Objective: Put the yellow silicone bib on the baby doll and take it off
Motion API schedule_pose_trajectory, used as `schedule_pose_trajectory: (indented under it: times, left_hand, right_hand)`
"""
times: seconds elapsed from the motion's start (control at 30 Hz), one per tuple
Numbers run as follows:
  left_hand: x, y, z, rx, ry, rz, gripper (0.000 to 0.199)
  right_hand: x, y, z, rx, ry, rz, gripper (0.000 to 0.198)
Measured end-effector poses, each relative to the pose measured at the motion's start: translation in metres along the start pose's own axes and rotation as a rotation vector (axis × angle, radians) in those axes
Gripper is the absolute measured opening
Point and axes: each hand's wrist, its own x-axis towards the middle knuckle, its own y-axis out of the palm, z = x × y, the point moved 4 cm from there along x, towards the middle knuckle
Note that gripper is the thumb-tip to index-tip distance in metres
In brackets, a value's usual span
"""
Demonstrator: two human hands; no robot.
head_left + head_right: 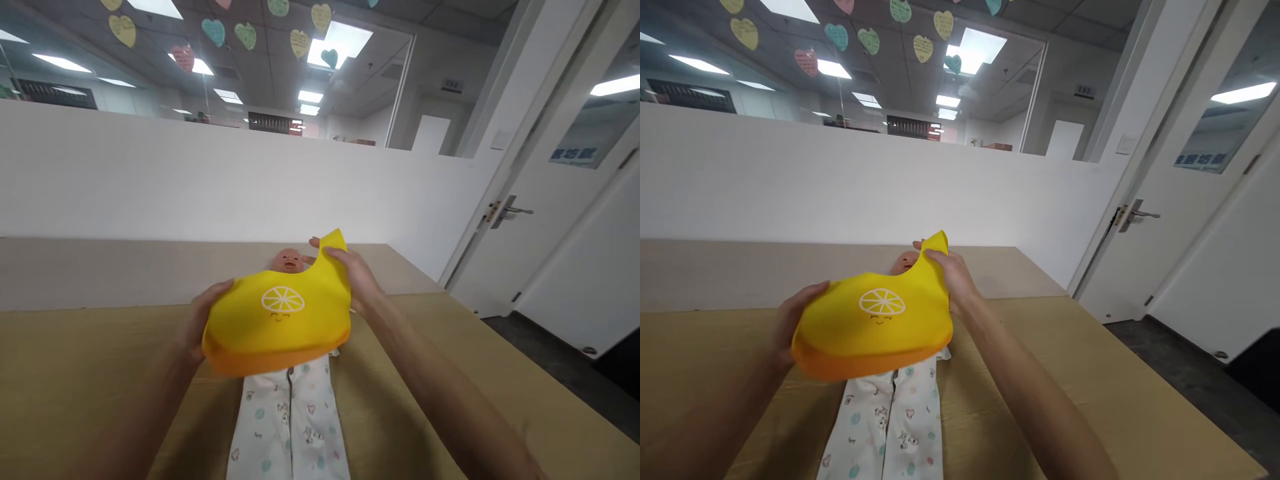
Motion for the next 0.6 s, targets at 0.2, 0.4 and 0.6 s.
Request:
schedule_pose_trajectory:
  times: [0.2,0.4,0.6]
  left_hand:
    - [0.039,0.004,0.011,0.017,-0.069,0.028,0.039]
    - [0.043,0.008,0.014,-0.006,-0.139,0.077,0.046]
    - [0.081,-0.010,0.019,0.121,-0.076,0.009,0.041]
  right_hand:
    - [0.047,-0.024,-0.015,-0.030,0.063,-0.058,0.066]
    - [0.047,-0.032,-0.005,-0.035,0.106,-0.034,0.066]
    - [0.081,-0.047,-0.048,-0.147,0.118,-0.166,0.066]
